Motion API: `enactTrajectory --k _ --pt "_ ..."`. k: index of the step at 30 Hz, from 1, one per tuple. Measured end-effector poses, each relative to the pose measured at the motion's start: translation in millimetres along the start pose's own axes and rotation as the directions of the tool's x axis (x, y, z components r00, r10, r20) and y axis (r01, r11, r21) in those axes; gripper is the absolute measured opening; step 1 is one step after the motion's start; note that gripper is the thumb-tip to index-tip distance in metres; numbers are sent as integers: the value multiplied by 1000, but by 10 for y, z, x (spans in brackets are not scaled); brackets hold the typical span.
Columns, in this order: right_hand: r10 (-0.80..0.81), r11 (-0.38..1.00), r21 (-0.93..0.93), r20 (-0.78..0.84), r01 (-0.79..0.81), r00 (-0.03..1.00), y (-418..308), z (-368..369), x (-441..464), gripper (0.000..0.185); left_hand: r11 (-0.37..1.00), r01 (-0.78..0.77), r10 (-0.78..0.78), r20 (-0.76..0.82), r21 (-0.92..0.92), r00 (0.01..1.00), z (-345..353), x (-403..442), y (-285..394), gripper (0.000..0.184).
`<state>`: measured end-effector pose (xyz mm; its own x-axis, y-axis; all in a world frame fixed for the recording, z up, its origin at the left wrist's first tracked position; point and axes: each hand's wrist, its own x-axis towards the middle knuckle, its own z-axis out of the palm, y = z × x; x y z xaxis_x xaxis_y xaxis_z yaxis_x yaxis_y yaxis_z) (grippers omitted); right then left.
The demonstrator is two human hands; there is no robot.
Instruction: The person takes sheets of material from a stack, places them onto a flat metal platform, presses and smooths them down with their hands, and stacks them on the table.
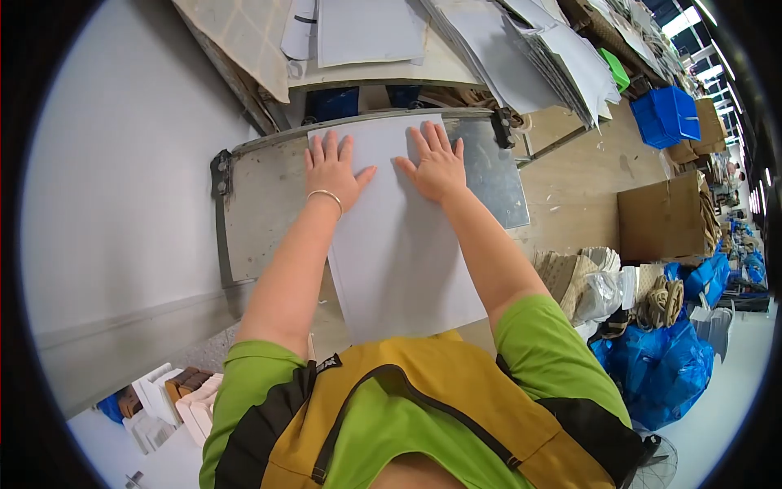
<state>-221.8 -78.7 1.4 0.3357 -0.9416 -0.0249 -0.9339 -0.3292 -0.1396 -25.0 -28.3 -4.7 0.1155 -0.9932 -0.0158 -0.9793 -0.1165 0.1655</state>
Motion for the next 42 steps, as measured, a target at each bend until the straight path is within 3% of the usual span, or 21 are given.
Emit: enactTrajectory --k 10,13,17,34,38,41,42 --pt "33 999 -3 13 -33 999 -34 -30 43 69 998 43 -39 -85 52 996 -28 -73 3 74" --pt "37 999 1 24 -37 999 -46 28 -21 70 998 2 -12 -143 -69 990 42 -46 -25 69" --pt "25 1000 -13 15 -25 1000 -37 -28 28 70 997 -21 4 -237 -71 971 94 -36 -36 67" --pt "19 1000 -14 4 -19 1000 -16 4 -4 70 999 11 -21 -210 -46 977 117 -85 -6 68" --pt "4 1000 -19 8 -3 1000 -35 38 -187 69 992 -61 90 -286 107 954 93 -210 11 65" --pt "-11 1000 -22 5 12 1000 -86 -2 -404 69 993 6 -22 129 121 991 -334 -341 55 71" --pt "-24 1000 -19 10 25 1000 -126 -3 -478 69 992 3 -19 128 122 992 -292 -311 39 71"
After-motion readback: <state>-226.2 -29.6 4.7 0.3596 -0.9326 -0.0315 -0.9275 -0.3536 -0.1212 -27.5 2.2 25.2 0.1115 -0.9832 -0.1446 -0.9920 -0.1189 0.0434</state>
